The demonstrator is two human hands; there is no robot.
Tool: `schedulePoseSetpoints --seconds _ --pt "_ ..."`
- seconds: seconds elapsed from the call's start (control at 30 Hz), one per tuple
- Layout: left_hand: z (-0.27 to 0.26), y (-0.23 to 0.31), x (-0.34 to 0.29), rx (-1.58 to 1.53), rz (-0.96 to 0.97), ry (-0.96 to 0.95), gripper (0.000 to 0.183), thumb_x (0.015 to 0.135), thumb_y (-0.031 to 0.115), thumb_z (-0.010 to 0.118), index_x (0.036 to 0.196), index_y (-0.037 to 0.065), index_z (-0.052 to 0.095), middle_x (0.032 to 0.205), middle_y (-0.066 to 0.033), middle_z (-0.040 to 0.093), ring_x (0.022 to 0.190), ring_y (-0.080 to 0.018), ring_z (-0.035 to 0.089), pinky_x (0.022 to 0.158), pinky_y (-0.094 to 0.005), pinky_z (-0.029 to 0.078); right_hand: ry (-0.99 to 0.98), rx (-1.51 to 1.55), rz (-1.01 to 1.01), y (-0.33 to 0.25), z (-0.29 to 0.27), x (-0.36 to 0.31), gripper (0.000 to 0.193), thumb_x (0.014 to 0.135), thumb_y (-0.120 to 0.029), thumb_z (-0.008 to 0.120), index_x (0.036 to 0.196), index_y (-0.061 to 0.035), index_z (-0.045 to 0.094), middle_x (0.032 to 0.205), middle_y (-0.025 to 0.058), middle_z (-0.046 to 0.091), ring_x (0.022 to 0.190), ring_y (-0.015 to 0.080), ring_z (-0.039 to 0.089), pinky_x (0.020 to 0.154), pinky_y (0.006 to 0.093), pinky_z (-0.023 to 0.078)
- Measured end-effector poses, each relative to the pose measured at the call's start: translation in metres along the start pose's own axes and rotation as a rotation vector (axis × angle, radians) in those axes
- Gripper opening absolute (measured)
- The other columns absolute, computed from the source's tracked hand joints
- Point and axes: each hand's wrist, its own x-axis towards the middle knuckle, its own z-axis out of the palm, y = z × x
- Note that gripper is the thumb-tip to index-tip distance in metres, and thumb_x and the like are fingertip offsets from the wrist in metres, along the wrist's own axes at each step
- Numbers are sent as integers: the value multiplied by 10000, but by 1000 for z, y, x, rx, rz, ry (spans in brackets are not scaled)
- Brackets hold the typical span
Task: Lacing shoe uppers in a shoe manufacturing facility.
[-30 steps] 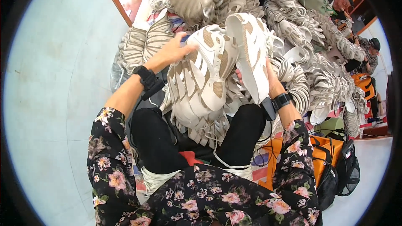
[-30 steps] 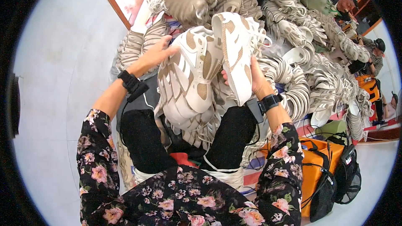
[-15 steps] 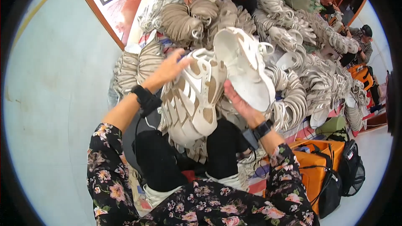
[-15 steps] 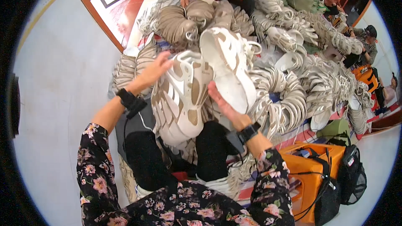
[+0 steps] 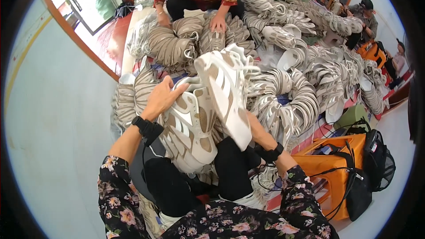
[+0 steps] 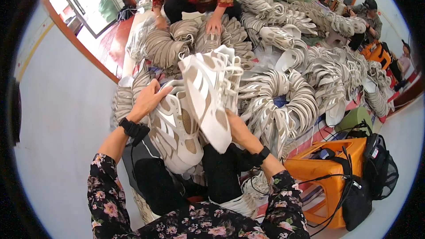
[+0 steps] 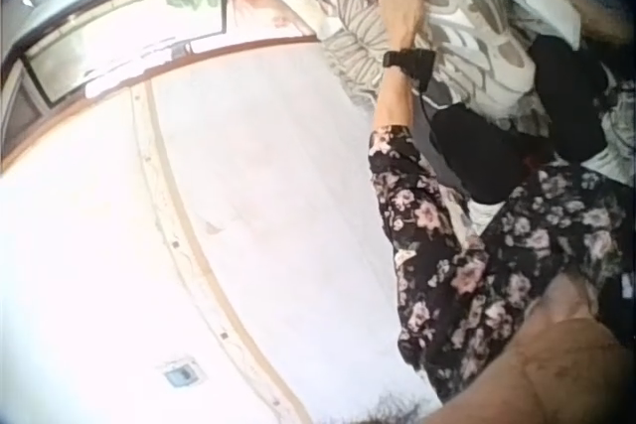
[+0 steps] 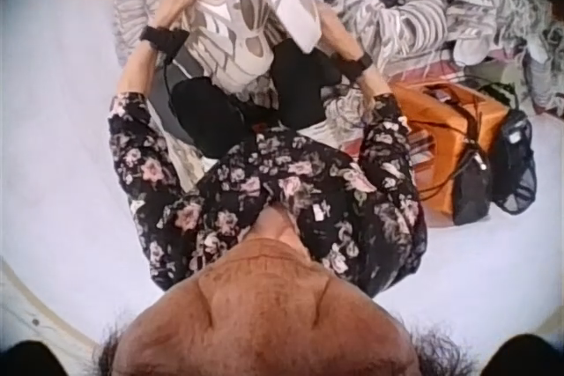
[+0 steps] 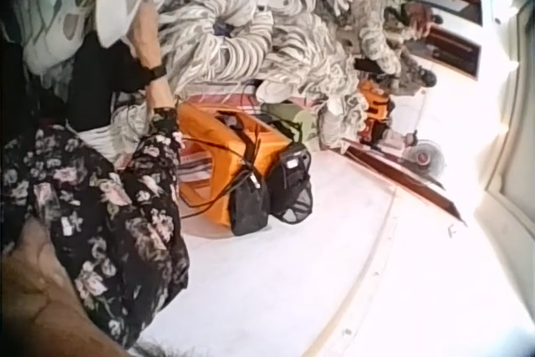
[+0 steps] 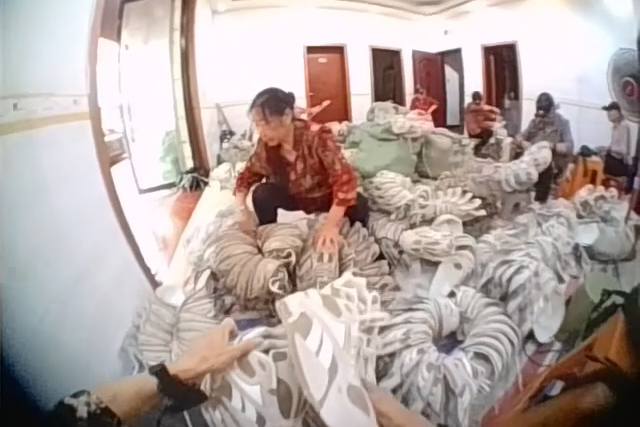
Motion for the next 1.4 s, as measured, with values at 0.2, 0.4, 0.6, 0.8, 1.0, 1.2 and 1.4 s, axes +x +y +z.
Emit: schedulePoseSetpoints --seconds 0.2,0.4,0.6,0.8,1.0,1.2,1.4 --pt "10 -5 -6 -471 43 -181 506 793 263 506 1214 -12 447 1127 -135 537 1026 -203 496 893 -273 363 127 534 366 -44 -57 30 749 748 -321 665 1326 -3 310 1212 229 441 1115 295 458 938 400 389" --pt "0 2 -25 -511 53 -321 530 760 193 482 1251 3 421 1182 -90 496 1051 -163 463 907 -258 352 -109 -302 5 -135 -26 16 872 587 -319 764 1345 -235 340 1333 309 248 1208 515 278 914 589 316" --pt "0 1 -62 -627 34 -373 635 693 221 518 1274 -6 398 1269 -101 446 1188 -197 394 1018 -281 266 273 -364 -28 -82 -13 15 772 639 -103 699 1323 -237 366 1314 294 263 1188 489 315 926 546 335" --pt "14 2 -81 -669 65 -452 658 640 113 548 1277 32 408 1231 -72 467 1154 -158 413 994 -265 289 303 138 161 -31 -46 11 585 692 -96 640 1244 -76 447 1099 183 543 1055 332 488 896 393 396" --pt "14 -4 -78 -619 68 -459 656 641 157 551 1271 34 416 1241 -81 459 1151 -169 415 994 -270 289 303 -159 447 44 -61 14 227 764 -122 592 975 -40 616 902 166 601 855 342 570 757 404 453" --pt "16 -5 -64 -715 22 -458 650 676 176 544 1292 28 400 1258 -85 459 1152 -168 411 990 -268 290 178 -277 424 10 -77 -16 218 759 -147 607 946 -36 584 870 179 585 831 369 559 706 435 447" --pt "20 -13 -69 -615 102 -496 666 721 147 517 1341 9 318 1347 -80 383 1249 -179 332 1052 -290 218 61 -466 381 -48 -104 -23 349 683 -128 686 982 -33 533 865 159 578 817 339 567 701 425 445"
